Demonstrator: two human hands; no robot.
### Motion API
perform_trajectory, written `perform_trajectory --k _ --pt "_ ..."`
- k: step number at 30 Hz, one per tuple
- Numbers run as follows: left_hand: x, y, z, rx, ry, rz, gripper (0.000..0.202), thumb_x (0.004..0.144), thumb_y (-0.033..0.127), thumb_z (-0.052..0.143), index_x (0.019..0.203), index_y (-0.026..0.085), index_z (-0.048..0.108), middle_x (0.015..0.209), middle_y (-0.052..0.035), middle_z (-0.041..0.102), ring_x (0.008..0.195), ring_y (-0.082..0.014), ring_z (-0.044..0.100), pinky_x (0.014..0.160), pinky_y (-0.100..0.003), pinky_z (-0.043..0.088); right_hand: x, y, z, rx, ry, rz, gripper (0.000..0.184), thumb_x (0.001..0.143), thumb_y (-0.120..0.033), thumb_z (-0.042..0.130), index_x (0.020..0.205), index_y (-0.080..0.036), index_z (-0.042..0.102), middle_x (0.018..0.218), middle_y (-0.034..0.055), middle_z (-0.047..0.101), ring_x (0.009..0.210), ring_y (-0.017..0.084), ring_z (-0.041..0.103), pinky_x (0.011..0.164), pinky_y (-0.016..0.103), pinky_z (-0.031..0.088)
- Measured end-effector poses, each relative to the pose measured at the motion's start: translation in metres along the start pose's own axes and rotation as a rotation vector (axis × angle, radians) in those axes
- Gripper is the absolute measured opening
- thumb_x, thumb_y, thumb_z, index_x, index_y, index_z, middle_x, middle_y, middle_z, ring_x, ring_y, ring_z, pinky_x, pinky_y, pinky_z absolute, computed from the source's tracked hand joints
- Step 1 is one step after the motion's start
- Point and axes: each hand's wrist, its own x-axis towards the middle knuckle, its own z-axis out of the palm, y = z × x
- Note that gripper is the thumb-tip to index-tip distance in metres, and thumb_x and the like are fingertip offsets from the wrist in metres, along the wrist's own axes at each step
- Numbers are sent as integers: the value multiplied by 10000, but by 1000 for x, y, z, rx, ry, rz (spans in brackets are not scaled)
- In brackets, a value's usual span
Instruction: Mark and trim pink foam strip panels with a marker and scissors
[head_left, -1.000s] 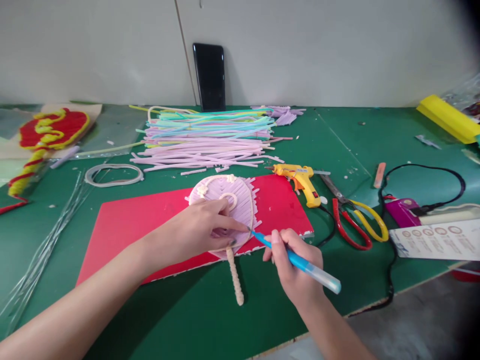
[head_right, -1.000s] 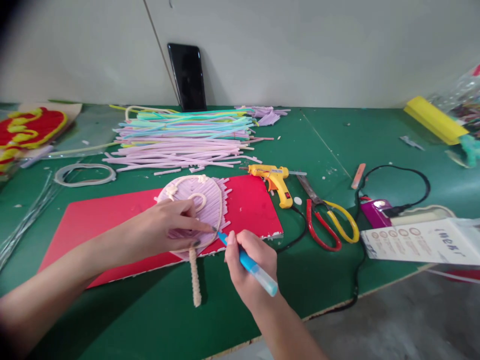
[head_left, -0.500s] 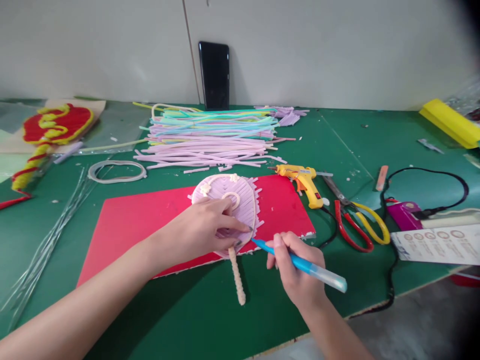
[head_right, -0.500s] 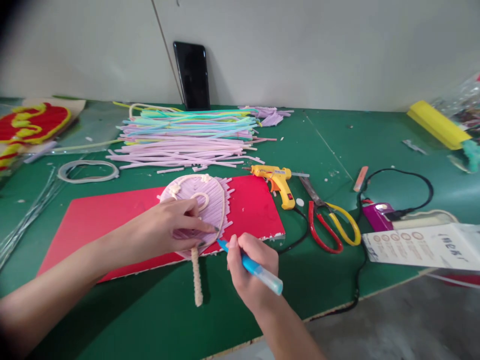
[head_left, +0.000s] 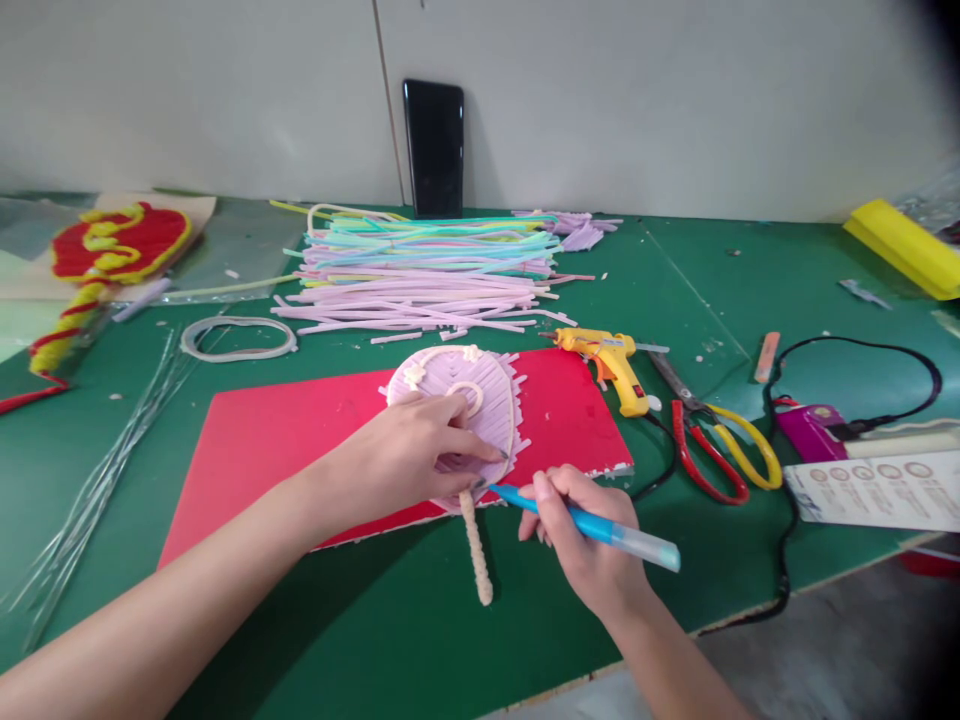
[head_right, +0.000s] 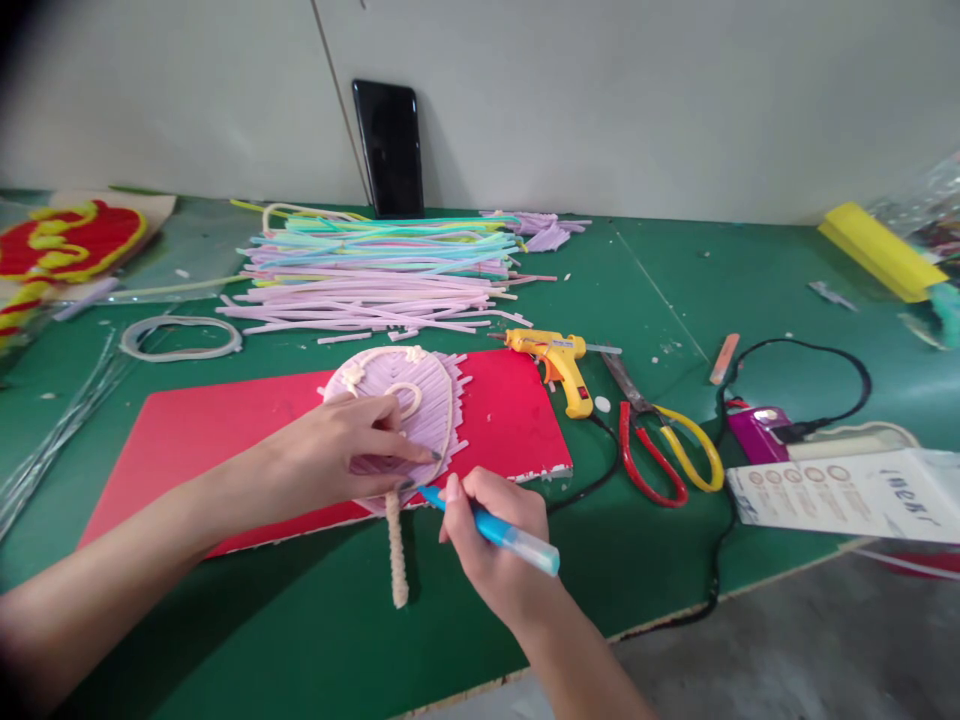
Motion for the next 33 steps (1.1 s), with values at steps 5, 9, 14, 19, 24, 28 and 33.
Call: perform_trajectory --k 5,9,14,19,24,28,33 --pt "0 -1 1 16 -14 -20 274 833 351 678 1103 371 715 977 -36 531 807 -162 506 646 -243 388 -1 0 0 -5 25 -5 310 963 -266 463 683 -198 575 488 -24 609 419 94 551 448 193 446" --pt "1 2 -2 20 -27 -23 273 834 333 681 1102 374 716 951 -33 517 792 -158 499 630 -242 380 -1 0 0 13 -20 -10 299 962 -268 467 692 -198 574 509 -24 616 443 93 564 474 191 460" --pt "2 6 -6 7 -45 -27 237 880 329 616 1089 337 728 887 -38 506 758 -159 489 612 -250 369 0 1 0 -1 -19 -14 298 964 -271 461 702 -200 582 516 -21 620 452 98 575 474 192 459" --pt "2 5 -5 10 -37 -22 237 881 318 613 1085 338 730 879 -32 495 754 -152 480 604 -249 346 0 0 0 2 -4 -16 299 963 -264 461 695 -200 576 499 -24 608 430 96 554 467 195 456" --pt "2 5 -6 22 -42 -9 235 896 305 599 1088 339 729 860 -26 487 729 -140 465 611 -251 333 1 -1 -1 13 -87 -70 280 953 -253 471 700 -195 578 568 -10 637 500 103 605 503 194 473" --pt "2 6 -6 30 -47 -33 214 881 308 629 1060 350 738 868 -16 480 722 -133 457 622 -250 333 0 0 -1 24 -29 -50 315 954 -241 464 650 -201 536 509 -29 602 449 92 560 490 192 453" --pt "2 6 -5 24 -29 -25 225 884 309 620 1073 358 732 856 -12 470 707 -132 437 609 -244 323 -1 2 0 22 -57 -35 325 958 -260 465 645 -200 528 535 -22 613 470 92 556 501 198 450"
